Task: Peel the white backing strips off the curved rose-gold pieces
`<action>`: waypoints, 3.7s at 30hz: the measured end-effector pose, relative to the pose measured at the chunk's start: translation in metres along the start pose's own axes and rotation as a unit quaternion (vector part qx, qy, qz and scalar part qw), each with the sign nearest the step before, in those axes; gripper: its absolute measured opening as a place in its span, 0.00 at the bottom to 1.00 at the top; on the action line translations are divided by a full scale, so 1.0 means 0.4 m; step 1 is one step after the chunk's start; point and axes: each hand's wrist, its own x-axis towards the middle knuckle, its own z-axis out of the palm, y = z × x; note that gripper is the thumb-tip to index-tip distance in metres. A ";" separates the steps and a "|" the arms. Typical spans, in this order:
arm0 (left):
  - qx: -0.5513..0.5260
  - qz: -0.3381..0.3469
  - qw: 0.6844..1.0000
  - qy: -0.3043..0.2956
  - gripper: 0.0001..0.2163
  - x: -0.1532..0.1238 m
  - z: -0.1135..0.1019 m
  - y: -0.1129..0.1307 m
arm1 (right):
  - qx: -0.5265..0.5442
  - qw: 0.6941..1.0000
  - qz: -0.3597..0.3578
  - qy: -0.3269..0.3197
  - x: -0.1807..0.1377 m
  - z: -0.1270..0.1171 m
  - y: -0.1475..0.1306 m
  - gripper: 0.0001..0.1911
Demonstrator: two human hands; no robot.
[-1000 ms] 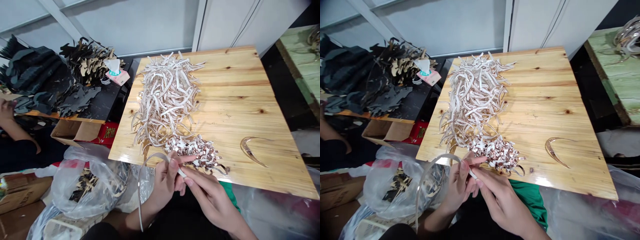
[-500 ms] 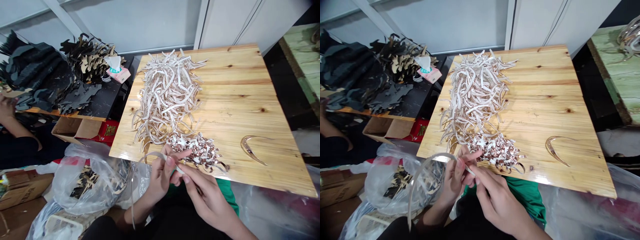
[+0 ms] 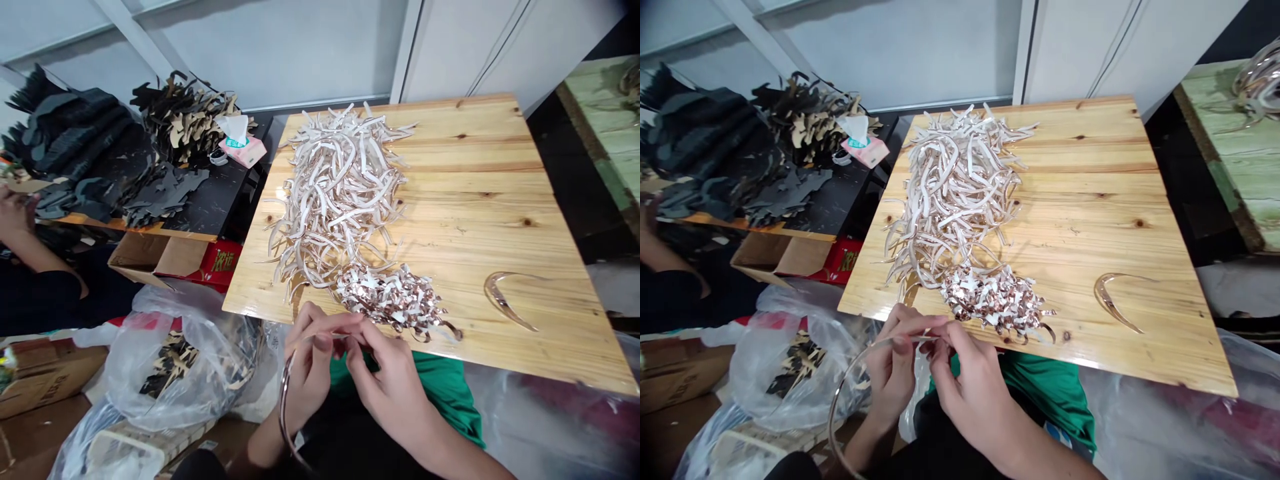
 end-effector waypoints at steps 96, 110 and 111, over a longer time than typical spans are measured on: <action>-0.475 -0.288 0.832 0.012 0.34 -0.069 0.114 -0.005 | 0.490 0.854 0.106 0.139 0.013 0.064 -0.038 0.22; -0.536 -0.264 0.796 0.099 0.27 -0.020 0.062 0.012 | 0.422 0.890 0.027 0.172 -0.010 0.045 -0.049 0.22; -0.538 -0.253 0.797 0.106 0.27 -0.017 0.056 0.014 | 0.436 0.883 0.022 0.174 -0.012 0.045 -0.048 0.21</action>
